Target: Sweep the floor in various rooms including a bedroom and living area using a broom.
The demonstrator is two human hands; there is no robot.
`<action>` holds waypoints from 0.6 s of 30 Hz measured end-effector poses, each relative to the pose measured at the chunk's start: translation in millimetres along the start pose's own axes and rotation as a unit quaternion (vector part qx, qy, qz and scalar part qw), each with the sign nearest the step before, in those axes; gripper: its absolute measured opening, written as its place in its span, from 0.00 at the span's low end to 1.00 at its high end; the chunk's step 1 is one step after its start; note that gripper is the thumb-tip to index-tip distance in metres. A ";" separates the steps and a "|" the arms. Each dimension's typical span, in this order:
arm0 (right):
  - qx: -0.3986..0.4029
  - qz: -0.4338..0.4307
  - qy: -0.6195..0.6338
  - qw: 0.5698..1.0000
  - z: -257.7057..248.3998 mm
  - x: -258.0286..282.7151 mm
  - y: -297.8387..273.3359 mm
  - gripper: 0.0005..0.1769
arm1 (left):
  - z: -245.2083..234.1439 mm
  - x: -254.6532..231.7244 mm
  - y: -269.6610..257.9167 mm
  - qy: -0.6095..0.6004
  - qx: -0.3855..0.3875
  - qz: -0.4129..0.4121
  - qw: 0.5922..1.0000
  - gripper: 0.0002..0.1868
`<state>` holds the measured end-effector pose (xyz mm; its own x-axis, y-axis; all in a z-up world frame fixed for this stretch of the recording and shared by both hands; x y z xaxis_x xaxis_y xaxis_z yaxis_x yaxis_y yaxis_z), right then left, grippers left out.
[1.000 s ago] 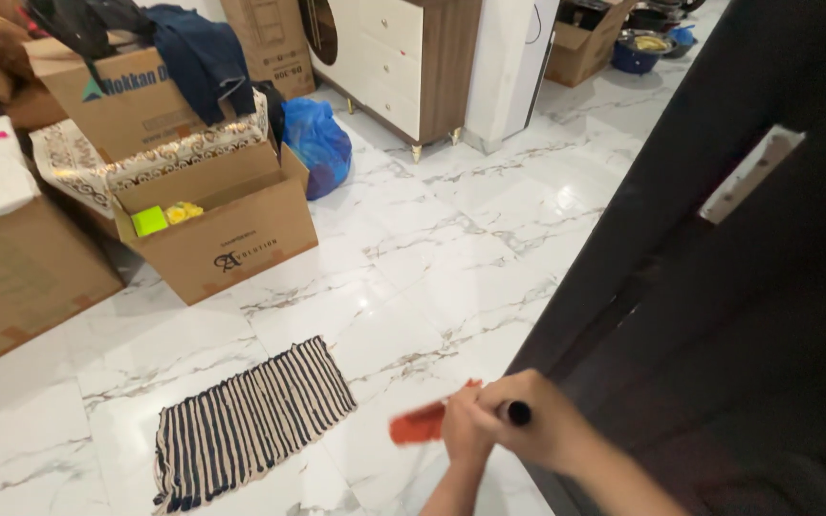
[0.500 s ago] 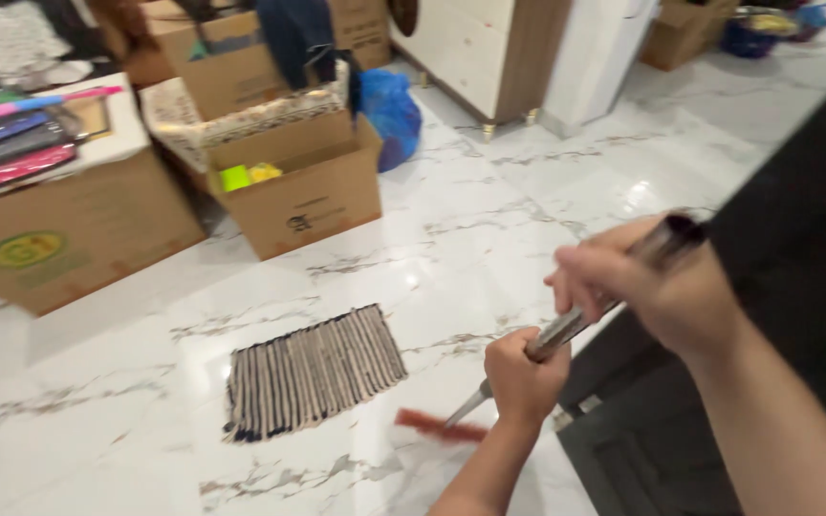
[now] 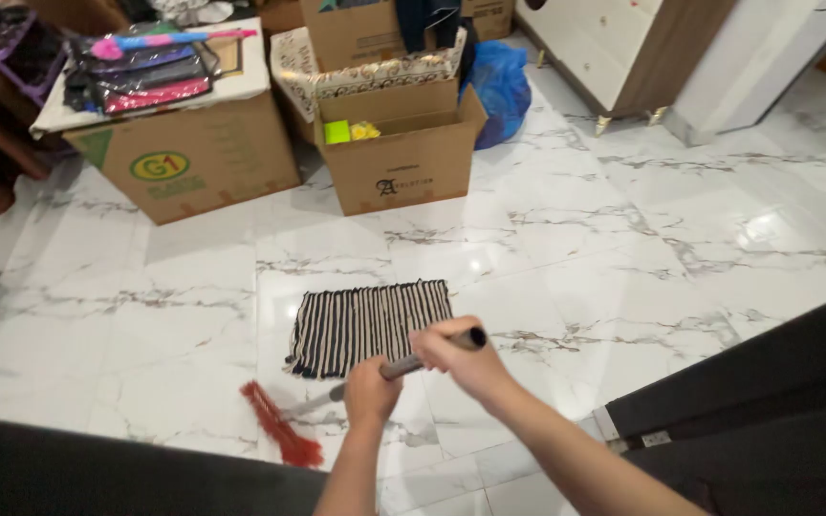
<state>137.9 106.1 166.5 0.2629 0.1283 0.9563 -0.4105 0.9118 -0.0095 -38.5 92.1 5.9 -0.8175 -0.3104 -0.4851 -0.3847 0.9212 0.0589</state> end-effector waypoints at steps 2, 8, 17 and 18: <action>0.030 -0.033 -0.034 0.998 11.5 -2.3 -5.4 0.21 | 24.2 24.3 3.7 0.006 0.005 0.000 1.000 0.07; 0.080 -0.051 -0.137 0.986 4.2 5.5 -2.1 0.20 | 86.8 30.8 16.3 0.049 0.100 0.035 0.993 0.13; 0.037 -0.007 -0.223 0.974 -98.7 123.4 32.1 0.21 | 85.8 -150.1 19.9 0.021 0.179 -0.009 0.984 0.10; 0.010 0.018 -0.241 0.970 -112.0 144.7 30.9 0.18 | 85.6 -178.3 19.7 -0.011 0.159 0.004 0.987 0.11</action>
<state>261.0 196.6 271.8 -0.1900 -0.0414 0.9809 -0.4304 0.9015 -0.0454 136.4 185.7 18.8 -0.8093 -0.3007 -0.5046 -0.2210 0.9518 -0.2128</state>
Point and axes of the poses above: each hand's wrist, its own y-axis towards the middle knuckle, its own z-axis out of the palm, x = y × z, the point moved 10 cm from there along y, towards the middle knuckle, and after that the axes turned 13 degrees about y, right-handed, at the moved point
